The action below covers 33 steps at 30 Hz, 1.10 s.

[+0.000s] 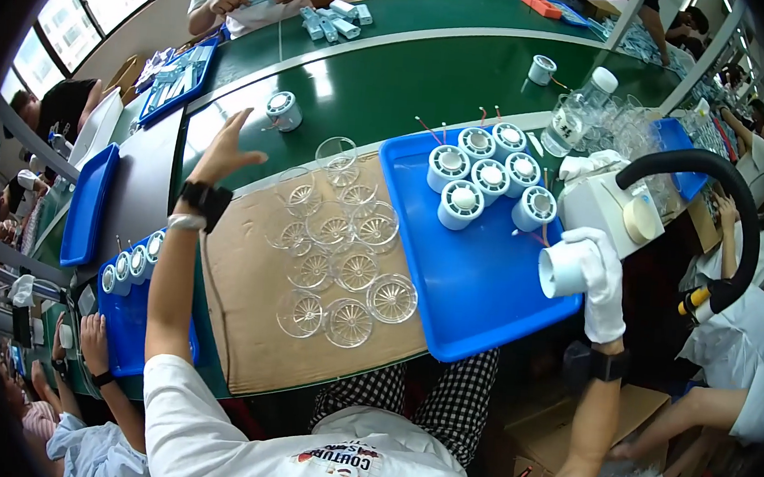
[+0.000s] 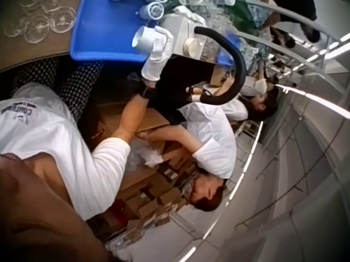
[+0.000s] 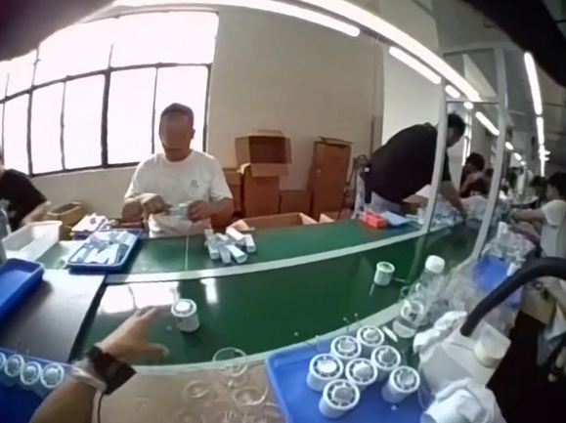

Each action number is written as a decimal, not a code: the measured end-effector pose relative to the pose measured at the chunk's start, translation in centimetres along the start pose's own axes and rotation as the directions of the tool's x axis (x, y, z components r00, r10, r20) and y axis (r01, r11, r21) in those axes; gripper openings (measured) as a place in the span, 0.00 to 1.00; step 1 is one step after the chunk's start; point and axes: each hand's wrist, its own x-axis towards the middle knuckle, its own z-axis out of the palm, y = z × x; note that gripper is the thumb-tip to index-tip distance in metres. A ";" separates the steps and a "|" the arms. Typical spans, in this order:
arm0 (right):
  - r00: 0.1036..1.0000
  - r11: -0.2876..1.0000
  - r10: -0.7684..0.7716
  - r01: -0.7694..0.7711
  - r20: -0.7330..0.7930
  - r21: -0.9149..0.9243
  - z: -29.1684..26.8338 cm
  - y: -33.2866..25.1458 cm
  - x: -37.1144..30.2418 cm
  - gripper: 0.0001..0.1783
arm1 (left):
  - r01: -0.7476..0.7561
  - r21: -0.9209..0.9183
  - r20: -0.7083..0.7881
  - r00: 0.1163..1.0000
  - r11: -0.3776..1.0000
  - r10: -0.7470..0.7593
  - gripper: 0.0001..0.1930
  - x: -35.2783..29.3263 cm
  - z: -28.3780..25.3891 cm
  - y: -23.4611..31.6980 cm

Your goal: The person assembles components by hand, picking up a motor and a plastic cover, fitting the motor into the cover, and placing the assembled unit onto a blue tray. The person repeats this process, handling one unit at a time, and places the finished assemblies onto the tray.

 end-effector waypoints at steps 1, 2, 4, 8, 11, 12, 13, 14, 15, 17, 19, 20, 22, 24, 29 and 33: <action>1.000 1.000 0.003 -0.003 -0.017 -0.005 -1.0 0.7 -1.6 0.22 | -0.023 0.047 0.064 0.998 0.999 0.020 0.42 -2.2 -1.1 1.2; 0.978 0.981 -0.037 0.075 -0.205 0.180 -1.9 1.5 -3.4 0.21 | -0.048 0.094 0.126 0.991 0.994 0.036 0.39 -4.4 -1.8 2.7; 0.911 0.923 -0.055 0.202 -0.408 0.327 -4.4 2.9 -6.6 0.19 | -0.068 0.226 0.174 0.984 0.972 0.029 0.37 -9.1 -3.0 6.4; 0.667 0.862 0.267 0.156 -0.695 0.481 -10.7 8.0 -10.8 0.18 | -0.054 -0.107 0.267 0.960 0.993 0.081 0.38 -17.0 -2.0 13.8; 0.603 0.993 0.119 -0.087 -0.789 0.083 -12.2 8.7 -10.2 0.18 | -0.081 -0.157 0.146 0.984 0.984 0.104 0.41 -21.4 0.7 16.9; 0.595 0.993 0.115 -0.082 -0.795 0.082 -12.7 9.2 -10.4 0.18 | -0.092 -0.159 0.144 0.983 0.983 0.115 0.41 -22.0 1.6 17.1; 0.626 0.989 0.116 -0.004 -0.771 0.146 -13.0 9.9 -10.6 0.19 | -0.070 -0.212 0.084 0.992 0.975 0.090 0.42 -22.3 2.8 17.2; 0.663 0.974 0.114 0.073 -0.740 0.215 -13.2 10.5 -10.5 0.20 | -0.044 -0.261 0.024 0.998 0.964 0.052 0.42 -22.8 3.7 17.3; 0.699 0.948 0.106 0.144 -0.707 0.284 -13.6 10.9 -10.6 0.20 | -0.022 -0.311 -0.035 0.999 0.950 0.012 0.43 -23.1 4.4 17.5; 0.703 0.863 0.188 0.215 -0.686 0.457 -15.0 10.8 -10.9 0.21 | 0.040 -0.332 -0.030 0.998 0.942 -0.053 0.43 -23.4 4.9 18.2; 0.724 0.599 0.335 0.329 -0.602 0.730 -16.3 10.6 -11.6 0.22 | 0.164 -0.378 -0.007 0.984 0.911 -0.180 0.42 -23.7 5.1 19.1; 0.722 0.598 0.337 0.331 -0.604 0.730 -16.9 10.6 -12.3 0.22 | 0.162 -0.376 -0.005 0.984 0.912 -0.177 0.42 -24.3 4.8 19.7; 0.876 0.410 0.294 0.245 -0.382 0.878 -17.4 10.6 -13.0 0.23 | 0.170 -0.347 -0.124 0.966 0.922 -0.225 0.38 -25.0 3.8 20.5; 0.928 0.319 0.250 0.191 -0.277 0.928 -17.8 11.0 -13.8 0.23 | 0.168 -0.337 -0.178 0.955 0.926 -0.238 0.37 -25.1 3.4 22.3; 0.983 -0.092 0.070 0.179 -0.173 0.980 -17.9 13.8 -16.7 0.22 | 0.299 -0.942 0.257 0.934 -0.151 0.247 0.29 -23.7 7.3 33.3; 0.962 -0.059 0.118 0.255 -0.247 0.965 -17.0 13.8 -20.1 0.17 | 0.727 -0.593 0.414 0.643 -0.346 0.644 0.23 -19.7 15.6 43.7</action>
